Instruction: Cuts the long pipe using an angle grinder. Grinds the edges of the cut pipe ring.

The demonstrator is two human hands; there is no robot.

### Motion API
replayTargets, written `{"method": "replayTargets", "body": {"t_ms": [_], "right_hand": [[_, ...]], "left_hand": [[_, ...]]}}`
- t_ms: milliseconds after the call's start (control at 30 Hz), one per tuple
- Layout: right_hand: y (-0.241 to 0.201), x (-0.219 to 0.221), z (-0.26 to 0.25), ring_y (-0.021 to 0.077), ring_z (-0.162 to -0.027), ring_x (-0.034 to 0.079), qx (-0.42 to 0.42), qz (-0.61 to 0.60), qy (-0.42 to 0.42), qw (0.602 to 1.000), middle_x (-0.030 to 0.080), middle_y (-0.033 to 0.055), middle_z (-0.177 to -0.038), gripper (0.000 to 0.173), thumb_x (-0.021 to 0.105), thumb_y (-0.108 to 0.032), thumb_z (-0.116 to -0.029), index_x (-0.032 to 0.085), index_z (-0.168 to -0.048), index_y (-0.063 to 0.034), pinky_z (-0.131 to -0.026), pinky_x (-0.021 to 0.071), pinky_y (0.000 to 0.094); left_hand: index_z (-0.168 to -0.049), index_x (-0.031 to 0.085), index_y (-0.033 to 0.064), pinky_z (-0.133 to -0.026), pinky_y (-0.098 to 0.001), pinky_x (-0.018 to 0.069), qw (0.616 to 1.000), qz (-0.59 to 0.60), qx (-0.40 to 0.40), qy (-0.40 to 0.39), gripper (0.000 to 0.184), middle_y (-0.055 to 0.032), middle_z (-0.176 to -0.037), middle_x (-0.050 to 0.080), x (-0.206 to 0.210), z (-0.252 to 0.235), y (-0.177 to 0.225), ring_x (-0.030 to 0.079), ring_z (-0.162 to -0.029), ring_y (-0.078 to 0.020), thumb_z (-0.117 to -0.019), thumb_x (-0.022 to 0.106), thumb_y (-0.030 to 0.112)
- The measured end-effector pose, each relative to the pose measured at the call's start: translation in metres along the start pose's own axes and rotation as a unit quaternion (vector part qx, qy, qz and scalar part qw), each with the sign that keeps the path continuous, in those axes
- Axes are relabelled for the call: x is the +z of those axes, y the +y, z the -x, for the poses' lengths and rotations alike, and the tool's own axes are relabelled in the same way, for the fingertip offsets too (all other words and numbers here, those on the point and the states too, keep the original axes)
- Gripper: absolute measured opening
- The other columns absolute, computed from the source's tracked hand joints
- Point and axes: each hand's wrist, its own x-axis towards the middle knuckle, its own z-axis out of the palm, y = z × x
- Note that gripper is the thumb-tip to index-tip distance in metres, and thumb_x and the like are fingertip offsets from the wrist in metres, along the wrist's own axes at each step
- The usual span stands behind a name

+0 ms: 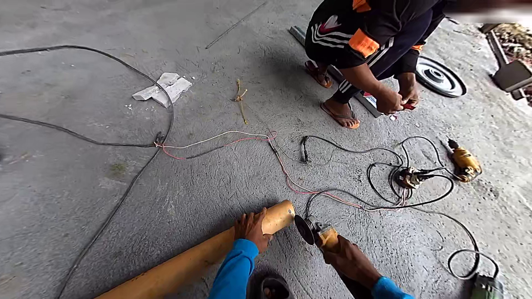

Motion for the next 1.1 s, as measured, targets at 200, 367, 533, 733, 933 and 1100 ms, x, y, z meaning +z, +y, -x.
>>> {"method": "replayTargets", "body": {"t_ms": [200, 367, 533, 733, 933, 1100], "right_hand": [[-0.012, -0.005, 0.008, 0.0354, -0.103, 0.071, 0.005, -0.001, -0.007, 1.000, 0.072, 0.0159, -0.108, 0.076, 0.076, -0.062, -0.0730, 0.061, -0.125, -0.0090, -0.088, 0.0556, 0.0599], [-0.016, -0.010, 0.010, 0.0370, -0.106, 0.070, 0.009, -0.010, -0.015, 1.000, 0.071, 0.0179, -0.111, 0.079, 0.076, -0.062, -0.0728, 0.059, -0.129, -0.0087, -0.089, 0.0553, 0.0609], [-0.014, -0.011, 0.006, 0.0352, -0.104, 0.070, 0.000, -0.021, -0.012, 1.000, 0.072, 0.0160, -0.108, 0.075, 0.077, -0.061, -0.0724, 0.060, -0.124, -0.0087, -0.088, 0.0557, 0.0593], [-0.013, -0.010, 0.002, 0.0347, -0.103, 0.070, -0.009, -0.020, -0.011, 1.000, 0.072, 0.0154, -0.108, 0.075, 0.077, -0.061, -0.0720, 0.061, -0.124, -0.0091, -0.088, 0.0558, 0.0596], [-0.013, -0.010, -0.002, 0.0343, -0.101, 0.071, -0.016, -0.020, -0.003, 1.000, 0.072, 0.0154, -0.105, 0.072, 0.077, -0.060, -0.0715, 0.062, -0.120, -0.0088, -0.085, 0.0561, 0.0591], [-0.012, -0.010, -0.005, 0.0345, -0.103, 0.070, -0.016, -0.010, -0.010, 1.000, 0.071, 0.0155, -0.106, 0.073, 0.077, -0.060, -0.0722, 0.062, -0.121, -0.0087, -0.087, 0.0558, 0.0592]], "left_hand": [[-0.162, 0.028, 0.0361, -0.112, -0.0601, 0.0367, 1.000, -0.015, -0.003, 0.027, 0.097, -0.0103, -0.154, 0.049, 0.008, 0.002, 0.000, 0.044, -0.141, -0.0373, -0.0811, 0.073, 0.062], [-0.162, 0.027, 0.0365, -0.112, -0.0591, 0.0372, 0.999, -0.038, -0.004, 0.037, 0.097, -0.0102, -0.154, 0.049, 0.012, 0.000, 0.000, 0.044, -0.141, -0.0374, -0.0812, 0.073, 0.063], [-0.163, 0.027, 0.0362, -0.111, -0.0585, 0.0376, 0.999, -0.037, -0.005, 0.035, 0.097, -0.0104, -0.153, 0.050, 0.013, 0.000, 0.001, 0.045, -0.140, -0.0364, -0.0809, 0.074, 0.062], [-0.162, 0.028, 0.0362, -0.110, -0.0592, 0.0374, 0.999, -0.030, -0.002, 0.044, 0.096, -0.0102, -0.153, 0.049, 0.014, 0.001, 0.001, 0.045, -0.139, -0.0362, -0.0810, 0.074, 0.061], [-0.163, 0.027, 0.0370, -0.111, -0.0609, 0.0356, 0.999, -0.025, -0.002, 0.039, 0.096, -0.0102, -0.156, 0.046, 0.014, 0.000, 0.001, 0.043, -0.142, -0.0372, -0.0816, 0.074, 0.059], [-0.162, 0.028, 0.0362, -0.110, -0.0601, 0.0369, 0.999, -0.022, 0.000, 0.044, 0.095, -0.0101, -0.154, 0.049, 0.015, 0.000, 0.002, 0.045, -0.139, -0.0367, -0.0816, 0.074, 0.058]]}}
